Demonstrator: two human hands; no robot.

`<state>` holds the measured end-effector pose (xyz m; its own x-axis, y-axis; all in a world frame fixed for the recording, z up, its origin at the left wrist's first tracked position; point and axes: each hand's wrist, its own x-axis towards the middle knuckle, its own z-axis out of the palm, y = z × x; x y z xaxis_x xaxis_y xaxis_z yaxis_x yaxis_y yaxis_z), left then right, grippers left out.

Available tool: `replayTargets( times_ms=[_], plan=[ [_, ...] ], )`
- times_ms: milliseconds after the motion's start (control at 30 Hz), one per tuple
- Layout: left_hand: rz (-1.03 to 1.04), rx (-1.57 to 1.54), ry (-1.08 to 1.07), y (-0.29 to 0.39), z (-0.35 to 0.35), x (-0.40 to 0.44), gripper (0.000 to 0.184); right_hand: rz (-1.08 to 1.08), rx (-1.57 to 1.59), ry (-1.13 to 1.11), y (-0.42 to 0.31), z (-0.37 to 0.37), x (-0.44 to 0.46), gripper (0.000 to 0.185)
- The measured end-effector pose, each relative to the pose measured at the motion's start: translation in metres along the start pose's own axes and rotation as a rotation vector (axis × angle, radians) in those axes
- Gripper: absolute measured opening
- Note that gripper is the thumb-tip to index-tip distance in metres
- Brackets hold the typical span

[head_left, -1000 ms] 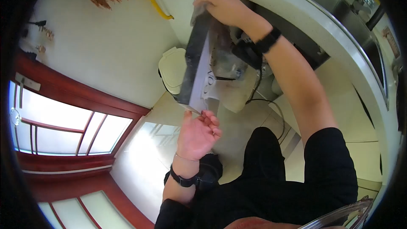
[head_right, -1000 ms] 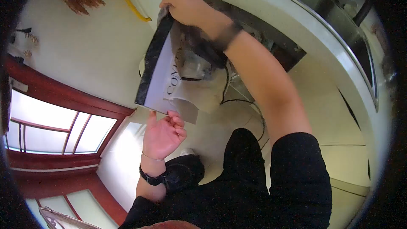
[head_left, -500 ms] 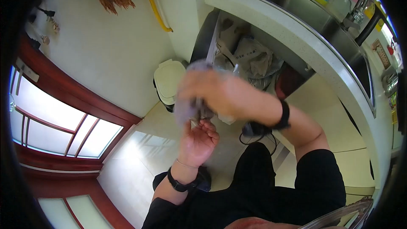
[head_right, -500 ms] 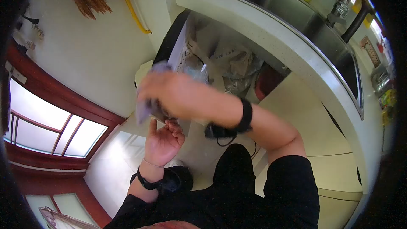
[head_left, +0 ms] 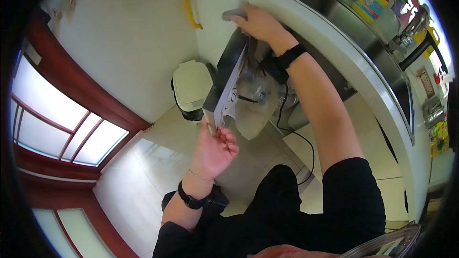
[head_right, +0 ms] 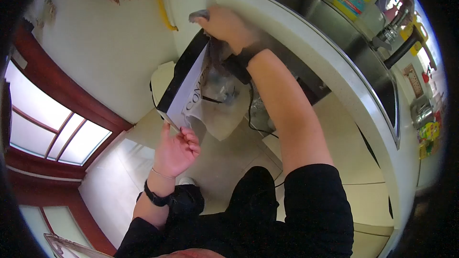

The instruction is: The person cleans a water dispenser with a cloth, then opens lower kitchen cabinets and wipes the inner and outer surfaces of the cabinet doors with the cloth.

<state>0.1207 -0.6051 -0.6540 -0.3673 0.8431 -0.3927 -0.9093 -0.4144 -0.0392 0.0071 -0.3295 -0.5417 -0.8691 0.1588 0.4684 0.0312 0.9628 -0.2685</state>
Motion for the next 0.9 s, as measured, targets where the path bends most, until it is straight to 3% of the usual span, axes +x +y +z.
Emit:
replayTargets(
  times_ms=[33, 100, 133, 167, 233, 267, 333, 367, 400, 433, 500, 533, 567, 600, 633, 700, 767, 900],
  plan=[
    [-0.002, 0.033, 0.019, 0.005, -0.001, -0.001, 0.042, -0.007, 0.004, -0.015, -0.001, 0.0, 0.001, 0.025],
    [-0.047, 0.093, 0.028, 0.015, -0.005, -0.002, 0.045, -0.21, -0.332, 0.02, 0.003, 0.002, -0.003, 0.026],
    [-0.042, 0.064, 0.041, 0.02, -0.006, -0.003, 0.045, -0.116, -0.406, 0.061, -0.001, 0.004, -0.005, 0.024],
    [-0.08, 0.212, 0.01, 0.022, -0.007, -0.005, 0.047, -0.19, -0.656, -0.039, 0.003, -0.002, -0.013, 0.021],
    [-0.13, 0.508, -0.144, 0.029, -0.022, -0.004, 0.055, 0.024, -0.46, 0.013, 0.014, -0.009, -0.027, 0.017],
    [-0.119, 0.485, -0.149, 0.037, -0.036, -0.002, 0.055, 0.055, -0.467, -0.004, 0.021, -0.017, -0.035, 0.016],
    [0.034, 1.601, -0.123, 0.049, -0.055, 0.003, 0.06, 0.216, -0.399, 0.027, 0.011, -0.042, -0.042, 0.025],
    [0.044, 1.593, -0.117, 0.049, -0.054, 0.001, 0.06, 0.106, -0.321, 0.201, -0.004, -0.054, -0.045, 0.025],
    [0.177, 1.802, 0.055, 0.05, -0.051, -0.002, 0.058, 0.001, -0.238, 0.376, -0.013, -0.061, -0.045, 0.026],
    [0.311, 2.0, 0.24, 0.049, -0.047, -0.007, 0.057, -0.003, -0.235, 0.373, -0.017, -0.062, -0.038, 0.026],
    [0.595, 2.364, 0.645, 0.049, -0.038, -0.014, 0.061, -0.391, -0.191, 0.67, -0.026, -0.058, -0.022, 0.028],
    [0.748, 2.526, 0.866, 0.049, -0.036, -0.014, 0.065, -0.387, -0.19, 0.672, -0.028, -0.046, -0.021, 0.028],
    [0.742, 2.534, 0.859, 0.048, -0.036, -0.013, 0.065, -0.23, -0.131, 0.406, -0.028, -0.026, -0.024, 0.028],
    [0.732, 2.362, 0.527, 0.047, -0.037, -0.01, 0.063, -0.073, -0.072, 0.14, -0.028, -0.01, -0.028, 0.028],
    [0.713, 2.162, 0.22, 0.047, -0.039, -0.005, 0.062, -0.111, 0.019, 0.207, -0.033, -0.002, -0.035, 0.029],
    [0.795, 2.226, 0.272, 0.042, -0.047, 0.01, 0.059, -0.074, 0.241, 0.253, -0.053, -0.003, -0.06, 0.031],
    [0.865, 2.286, 0.338, 0.039, -0.051, 0.014, 0.057, -0.116, 0.266, 0.261, -0.068, -0.003, -0.081, 0.032],
    [0.921, 2.301, 0.199, 0.042, -0.054, 0.014, 0.053, -0.181, 0.323, 0.186, -0.096, -0.013, -0.111, 0.043]
  ],
)
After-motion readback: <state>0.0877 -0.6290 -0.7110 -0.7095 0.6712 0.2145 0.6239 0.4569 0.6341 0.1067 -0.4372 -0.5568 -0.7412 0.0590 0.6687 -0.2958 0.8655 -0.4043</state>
